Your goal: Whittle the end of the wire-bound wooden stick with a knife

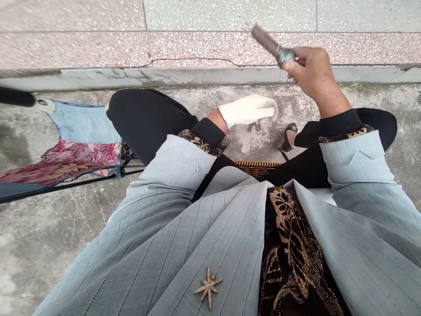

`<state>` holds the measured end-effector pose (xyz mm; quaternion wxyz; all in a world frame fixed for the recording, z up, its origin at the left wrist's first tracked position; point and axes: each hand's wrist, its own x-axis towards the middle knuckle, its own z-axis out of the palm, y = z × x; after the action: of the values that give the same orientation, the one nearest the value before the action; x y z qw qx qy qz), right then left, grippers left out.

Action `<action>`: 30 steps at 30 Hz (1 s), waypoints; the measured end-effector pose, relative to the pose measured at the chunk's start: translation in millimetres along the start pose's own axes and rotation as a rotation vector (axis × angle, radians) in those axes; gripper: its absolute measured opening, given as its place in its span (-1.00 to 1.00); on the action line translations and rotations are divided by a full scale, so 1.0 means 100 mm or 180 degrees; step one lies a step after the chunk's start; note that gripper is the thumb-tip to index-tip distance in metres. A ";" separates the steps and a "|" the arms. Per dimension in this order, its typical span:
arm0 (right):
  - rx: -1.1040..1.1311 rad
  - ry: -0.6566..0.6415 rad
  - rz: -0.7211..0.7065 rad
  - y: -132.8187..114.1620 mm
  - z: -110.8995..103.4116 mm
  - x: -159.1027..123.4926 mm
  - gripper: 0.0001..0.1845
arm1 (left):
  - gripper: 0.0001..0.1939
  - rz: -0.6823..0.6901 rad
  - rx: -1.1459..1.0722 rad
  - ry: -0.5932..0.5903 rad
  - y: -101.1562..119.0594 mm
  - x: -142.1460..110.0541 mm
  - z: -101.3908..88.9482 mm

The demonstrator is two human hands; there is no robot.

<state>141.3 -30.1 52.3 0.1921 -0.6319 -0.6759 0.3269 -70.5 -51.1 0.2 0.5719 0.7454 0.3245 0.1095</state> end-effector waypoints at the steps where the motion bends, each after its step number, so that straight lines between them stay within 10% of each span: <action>1: -0.0457 -0.0125 0.0072 0.03 0.00 0.02 -0.73 | -0.79 -0.0007 0.0047 -0.0058 0.02 -0.02 -0.02; 8: -0.0499 -0.2524 -0.0012 0.04 -0.11 0.02 -0.66 | -0.86 -0.0040 -0.0109 0.0619 -0.01 -0.09 -0.32; 11: 0.0319 -0.2756 -0.0258 -0.02 -0.18 -0.04 -0.57 | -0.87 0.0189 -0.0162 0.0776 -0.02 -0.07 -0.39; 14: 0.1286 -0.2343 -0.0361 -0.09 -0.17 -0.13 -0.57 | -0.86 0.0063 -0.0236 0.0891 -0.03 -0.03 -0.33; 20: 0.2127 -0.0074 -0.0143 -0.09 -0.05 -0.14 -0.70 | -0.76 -0.0050 -0.0061 0.0414 -0.01 0.01 -0.08; 30: 0.0131 0.0284 0.0307 0.07 0.00 0.10 -0.95 | -0.73 -0.0125 0.0063 -0.0023 0.23 -0.14 -0.13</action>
<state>144.7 -20.4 45.8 0.2190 -0.6736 -0.6286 0.3211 -79.4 -52.6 28.5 0.5678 0.7448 0.3381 0.0924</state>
